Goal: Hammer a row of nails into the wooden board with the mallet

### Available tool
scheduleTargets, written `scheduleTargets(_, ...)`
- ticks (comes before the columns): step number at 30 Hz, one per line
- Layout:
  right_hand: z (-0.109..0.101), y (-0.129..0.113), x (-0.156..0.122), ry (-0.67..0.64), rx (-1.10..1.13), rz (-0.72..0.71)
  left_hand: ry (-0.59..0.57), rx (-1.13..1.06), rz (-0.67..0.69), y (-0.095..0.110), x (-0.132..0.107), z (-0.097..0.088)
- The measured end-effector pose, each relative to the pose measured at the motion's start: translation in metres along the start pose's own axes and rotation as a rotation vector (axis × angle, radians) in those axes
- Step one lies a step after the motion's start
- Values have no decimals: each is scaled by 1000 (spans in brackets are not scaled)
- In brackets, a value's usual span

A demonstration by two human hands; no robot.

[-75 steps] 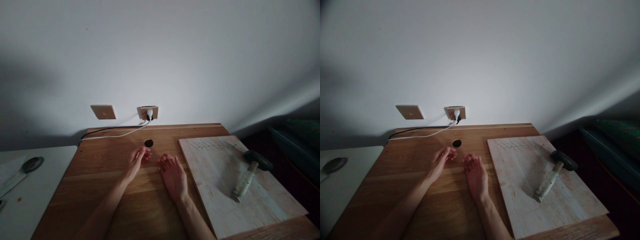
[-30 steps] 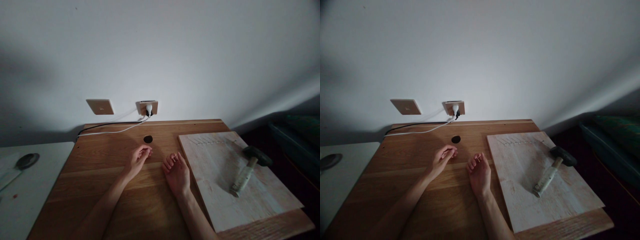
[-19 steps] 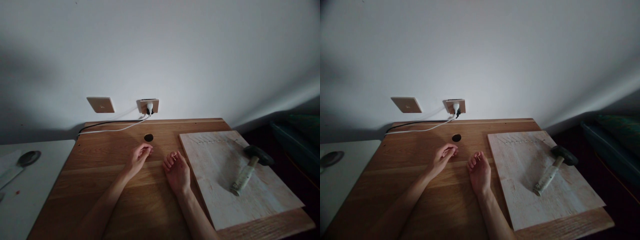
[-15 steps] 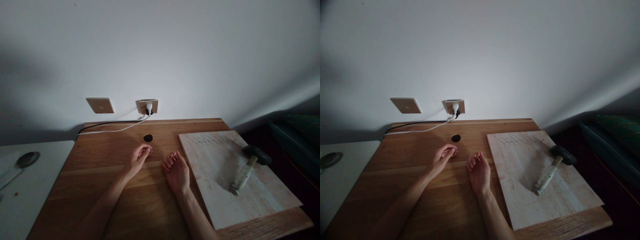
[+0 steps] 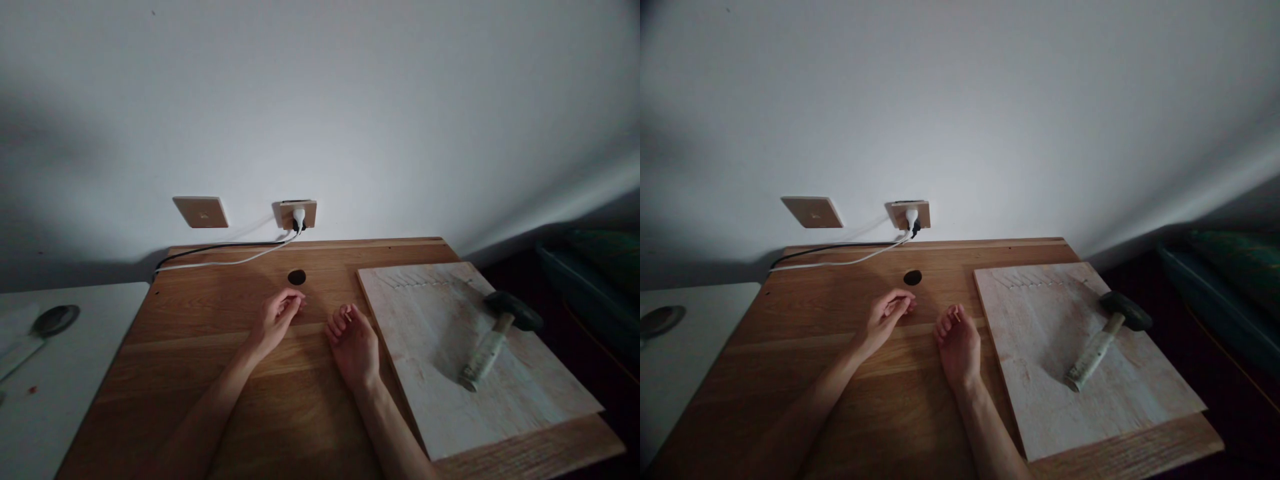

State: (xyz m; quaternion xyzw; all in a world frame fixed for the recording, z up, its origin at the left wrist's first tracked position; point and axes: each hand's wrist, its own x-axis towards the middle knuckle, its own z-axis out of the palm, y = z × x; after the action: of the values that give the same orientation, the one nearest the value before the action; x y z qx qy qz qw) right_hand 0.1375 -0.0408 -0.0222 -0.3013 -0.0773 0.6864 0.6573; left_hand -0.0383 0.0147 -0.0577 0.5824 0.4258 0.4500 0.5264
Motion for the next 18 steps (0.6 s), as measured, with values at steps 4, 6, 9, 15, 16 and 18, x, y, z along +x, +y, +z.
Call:
scheduleTargets(4,0,-1,0,-2,-17,-5,-4,-2,-3,2,0,0)
scheduleTargets(6,0,-1,-1,3,-18,-3,-1,-6,0,3,0,0)
scheduleTargets(9,0,-1,-1,-2,-32,-9,4,-8,4,4,0,1)
scheduleTargets(15,2,0,-2,9,-95,-34,-4,35,18,5,-1,0)
scheduleTargets(16,3,2,-2,14,-122,-59,-1,54,27,6,-1,0)
scheduleTargets(18,4,4,-5,26,-213,-143,6,99,49,8,-1,0)
